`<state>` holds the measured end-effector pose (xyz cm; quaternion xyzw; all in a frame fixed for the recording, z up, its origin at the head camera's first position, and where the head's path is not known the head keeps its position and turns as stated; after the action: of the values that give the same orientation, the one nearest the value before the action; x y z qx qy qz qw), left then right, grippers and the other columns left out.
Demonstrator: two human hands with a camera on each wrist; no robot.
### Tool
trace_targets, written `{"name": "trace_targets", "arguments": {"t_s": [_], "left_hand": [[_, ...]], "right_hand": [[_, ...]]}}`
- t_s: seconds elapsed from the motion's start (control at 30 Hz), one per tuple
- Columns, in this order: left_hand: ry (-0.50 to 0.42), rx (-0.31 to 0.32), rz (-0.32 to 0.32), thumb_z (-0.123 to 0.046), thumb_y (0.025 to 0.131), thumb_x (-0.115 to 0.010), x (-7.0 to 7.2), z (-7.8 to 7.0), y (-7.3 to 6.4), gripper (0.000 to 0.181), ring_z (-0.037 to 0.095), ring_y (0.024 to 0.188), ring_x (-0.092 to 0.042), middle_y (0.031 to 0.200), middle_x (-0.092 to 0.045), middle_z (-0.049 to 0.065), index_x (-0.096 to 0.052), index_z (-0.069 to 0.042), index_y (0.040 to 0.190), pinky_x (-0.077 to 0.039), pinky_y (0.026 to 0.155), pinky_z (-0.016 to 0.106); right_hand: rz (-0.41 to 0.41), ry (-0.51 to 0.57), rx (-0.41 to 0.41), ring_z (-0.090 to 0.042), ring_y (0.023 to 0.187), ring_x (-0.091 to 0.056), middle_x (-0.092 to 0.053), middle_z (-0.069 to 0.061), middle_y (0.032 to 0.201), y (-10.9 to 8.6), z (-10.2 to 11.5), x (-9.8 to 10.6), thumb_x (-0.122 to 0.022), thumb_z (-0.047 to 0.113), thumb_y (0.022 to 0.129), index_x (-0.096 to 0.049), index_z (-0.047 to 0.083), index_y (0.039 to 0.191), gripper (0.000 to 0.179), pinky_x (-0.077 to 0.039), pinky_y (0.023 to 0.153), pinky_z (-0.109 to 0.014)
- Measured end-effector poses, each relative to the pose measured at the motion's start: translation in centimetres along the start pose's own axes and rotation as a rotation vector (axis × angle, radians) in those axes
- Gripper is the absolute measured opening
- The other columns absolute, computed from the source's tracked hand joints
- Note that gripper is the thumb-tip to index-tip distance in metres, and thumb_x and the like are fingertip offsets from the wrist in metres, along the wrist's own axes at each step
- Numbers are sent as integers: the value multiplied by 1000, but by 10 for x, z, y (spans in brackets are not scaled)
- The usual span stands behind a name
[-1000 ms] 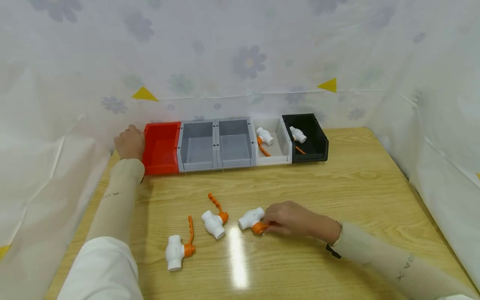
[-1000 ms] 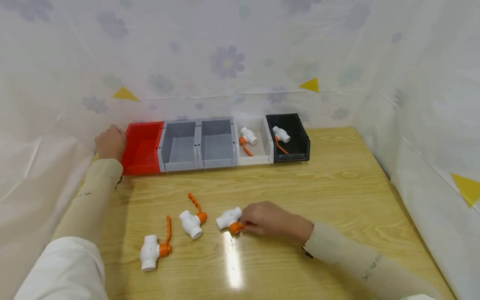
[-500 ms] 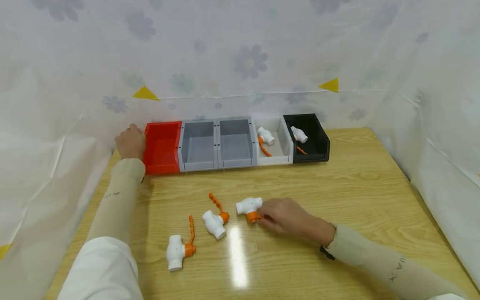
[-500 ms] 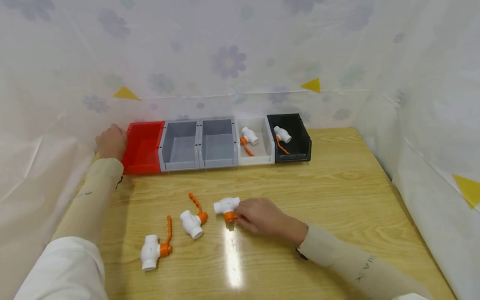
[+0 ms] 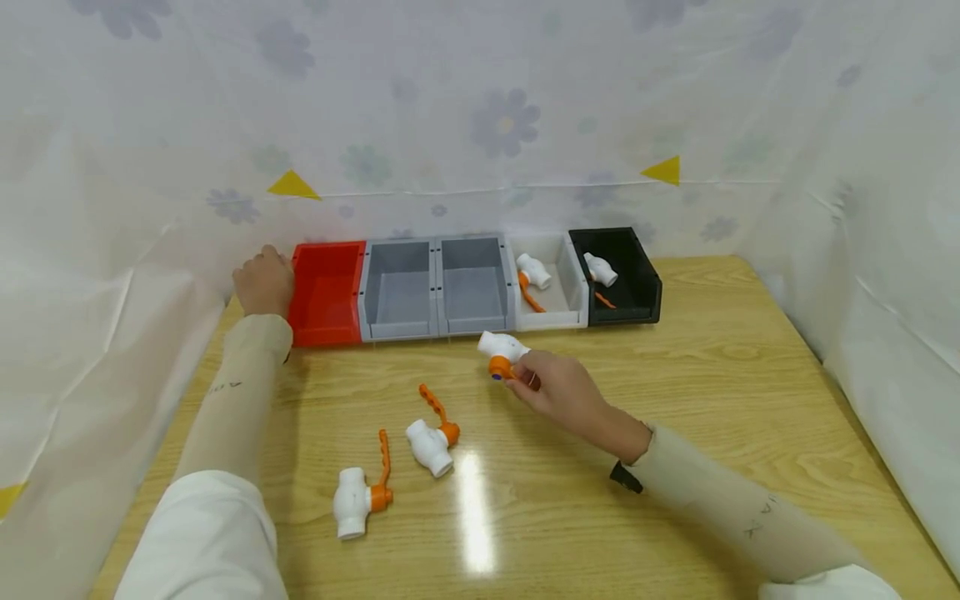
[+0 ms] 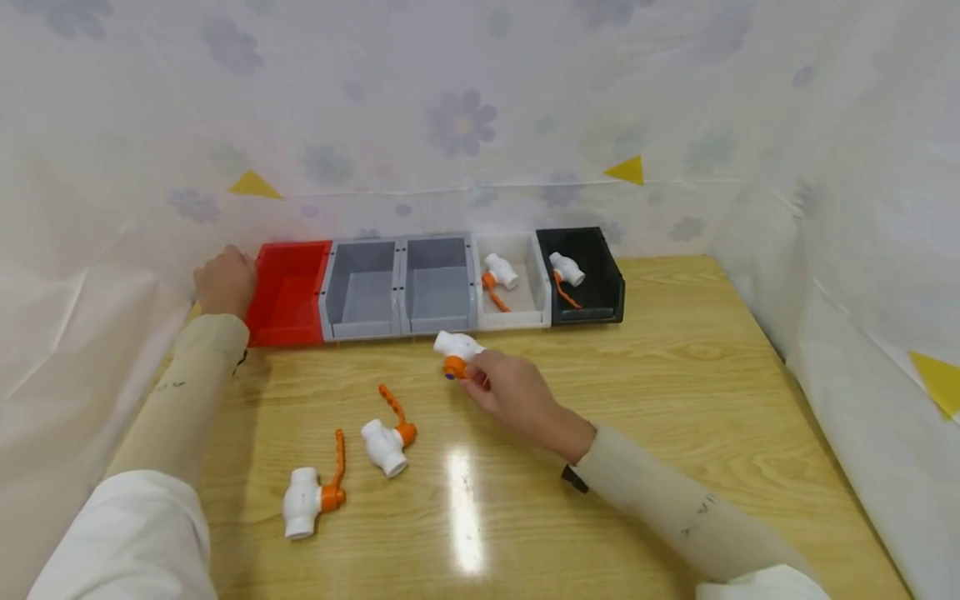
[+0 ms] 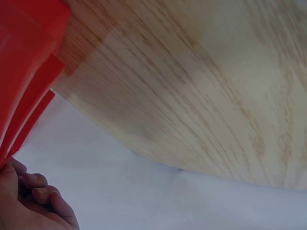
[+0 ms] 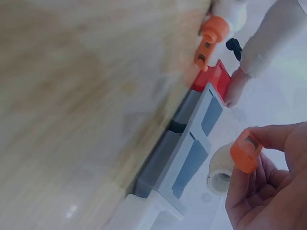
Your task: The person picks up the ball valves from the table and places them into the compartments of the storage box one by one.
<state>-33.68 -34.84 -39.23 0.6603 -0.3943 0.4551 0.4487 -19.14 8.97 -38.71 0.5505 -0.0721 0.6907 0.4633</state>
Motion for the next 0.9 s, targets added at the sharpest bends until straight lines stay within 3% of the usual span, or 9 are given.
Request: {"name": "trace_targets", "arguments": {"t_s": [0.17, 0.47, 0.9], "left_hand": [[1, 3, -1, -20, 99, -28, 1, 0, 0, 36, 51, 84, -53, 91, -56, 33, -46, 11, 94, -39, 78, 60], [-10, 7, -20, -20, 99, -29, 2, 0, -1, 36, 51, 84, -53, 90, -55, 33, -47, 11, 94, -39, 76, 59], [-30, 22, -38, -20, 99, -29, 5, -1, -3, 36, 51, 84, -54, 89, -56, 33, -48, 11, 93, -40, 76, 60]], "right_hand": [[-42, 32, -99, -4, 60, -54, -60, 5, 70, 24, -3, 2, -71, 20, 81, -64, 11, 79, 12, -45, 56, -21], [-86, 58, -193, -8, 61, -56, -63, 2, 71, 68, -7, -4, -70, 23, 83, -66, 9, 79, 15, -46, 57, -24], [-58, -28, -325, -12, 55, -50, -57, 1, 66, 118, -29, -26, -65, 24, 85, -59, 11, 77, 17, -39, 48, -25]]}}
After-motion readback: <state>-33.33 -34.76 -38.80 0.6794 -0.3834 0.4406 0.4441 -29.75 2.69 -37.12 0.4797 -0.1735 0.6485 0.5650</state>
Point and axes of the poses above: each hand's wrist, its own y-axis towards the middle knuckle, its own x-axis out of the back of the hand, z = x × y, the point moved 6 cm from there along y, towards the middle knuckle
